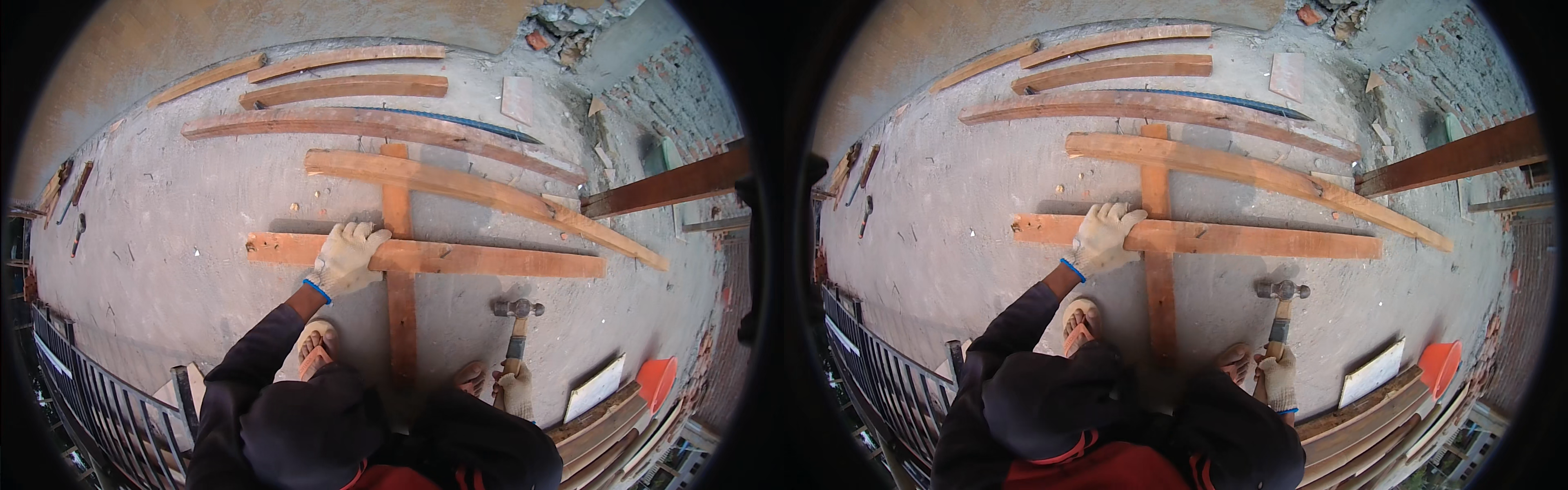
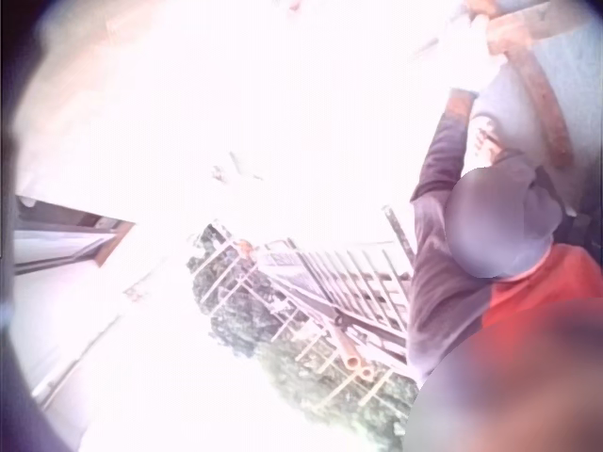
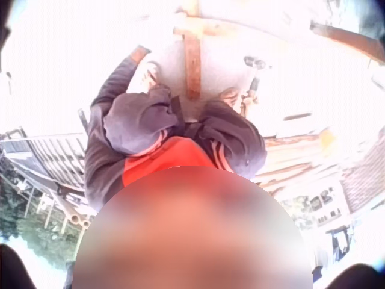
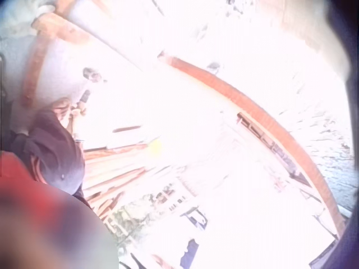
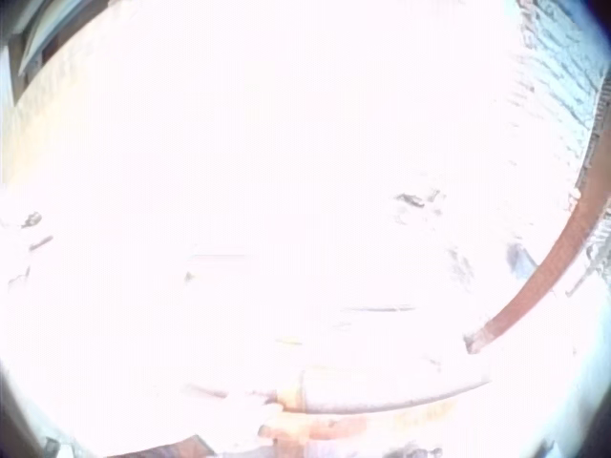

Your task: The person assembles a small wooden frame by nailing planks together with a hammer and then uses a crowbar to pry and adjust the joints. The person handles several wooden planks, a hammer, and a crowbar on a concrete floor.

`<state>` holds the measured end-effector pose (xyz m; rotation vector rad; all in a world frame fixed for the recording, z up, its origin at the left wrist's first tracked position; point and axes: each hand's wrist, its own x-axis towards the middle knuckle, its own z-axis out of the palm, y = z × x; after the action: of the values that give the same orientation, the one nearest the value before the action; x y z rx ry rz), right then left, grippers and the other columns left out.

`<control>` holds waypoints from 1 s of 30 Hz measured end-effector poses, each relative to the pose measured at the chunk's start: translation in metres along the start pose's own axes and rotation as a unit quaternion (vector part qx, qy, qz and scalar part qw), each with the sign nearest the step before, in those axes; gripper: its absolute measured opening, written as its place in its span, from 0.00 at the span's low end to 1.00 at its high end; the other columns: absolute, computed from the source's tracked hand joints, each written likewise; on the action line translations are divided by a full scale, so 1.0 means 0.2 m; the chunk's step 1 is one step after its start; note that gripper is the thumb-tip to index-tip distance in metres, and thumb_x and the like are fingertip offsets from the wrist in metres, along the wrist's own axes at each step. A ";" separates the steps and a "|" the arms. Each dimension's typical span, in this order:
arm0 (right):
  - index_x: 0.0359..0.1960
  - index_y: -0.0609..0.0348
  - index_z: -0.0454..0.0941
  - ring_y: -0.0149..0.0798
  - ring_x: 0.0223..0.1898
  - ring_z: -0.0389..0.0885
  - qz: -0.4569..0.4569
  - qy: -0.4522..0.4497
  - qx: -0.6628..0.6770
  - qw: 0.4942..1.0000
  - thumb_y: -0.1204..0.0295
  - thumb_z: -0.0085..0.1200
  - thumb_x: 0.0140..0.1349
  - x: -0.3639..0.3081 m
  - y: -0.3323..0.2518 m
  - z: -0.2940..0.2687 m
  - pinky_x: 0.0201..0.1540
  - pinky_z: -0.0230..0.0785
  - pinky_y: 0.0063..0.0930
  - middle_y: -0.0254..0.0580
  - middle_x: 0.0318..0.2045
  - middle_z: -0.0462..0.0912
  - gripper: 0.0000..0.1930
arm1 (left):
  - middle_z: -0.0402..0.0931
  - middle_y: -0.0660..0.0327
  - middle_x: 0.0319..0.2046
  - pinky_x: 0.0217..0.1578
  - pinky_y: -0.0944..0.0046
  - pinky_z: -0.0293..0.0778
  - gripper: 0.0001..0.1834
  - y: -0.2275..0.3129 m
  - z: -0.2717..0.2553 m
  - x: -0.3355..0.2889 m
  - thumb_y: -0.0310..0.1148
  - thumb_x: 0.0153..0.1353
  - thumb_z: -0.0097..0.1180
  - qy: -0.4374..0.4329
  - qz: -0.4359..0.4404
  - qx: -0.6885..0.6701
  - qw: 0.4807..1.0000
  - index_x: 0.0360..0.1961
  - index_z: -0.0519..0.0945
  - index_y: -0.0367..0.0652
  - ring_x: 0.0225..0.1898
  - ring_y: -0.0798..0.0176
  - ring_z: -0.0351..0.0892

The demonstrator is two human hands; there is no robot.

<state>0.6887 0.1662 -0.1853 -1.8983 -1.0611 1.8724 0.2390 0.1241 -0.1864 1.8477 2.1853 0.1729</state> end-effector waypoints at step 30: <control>0.39 0.58 0.70 0.26 0.20 0.76 -0.210 -0.050 -0.187 0.958 0.76 0.57 0.61 -0.11 -0.80 0.42 0.23 0.70 0.20 0.37 0.27 0.79 0.09 | 0.78 0.52 0.50 0.55 0.52 0.73 0.39 0.00 -0.14 0.12 0.62 0.47 0.65 -0.154 -0.003 0.038 0.987 0.56 0.75 0.51 0.54 0.50 0.78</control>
<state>0.5637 0.2381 -0.0760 -1.5859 -1.7966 1.6185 0.2273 0.1506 -0.1635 1.7708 2.0074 -0.1880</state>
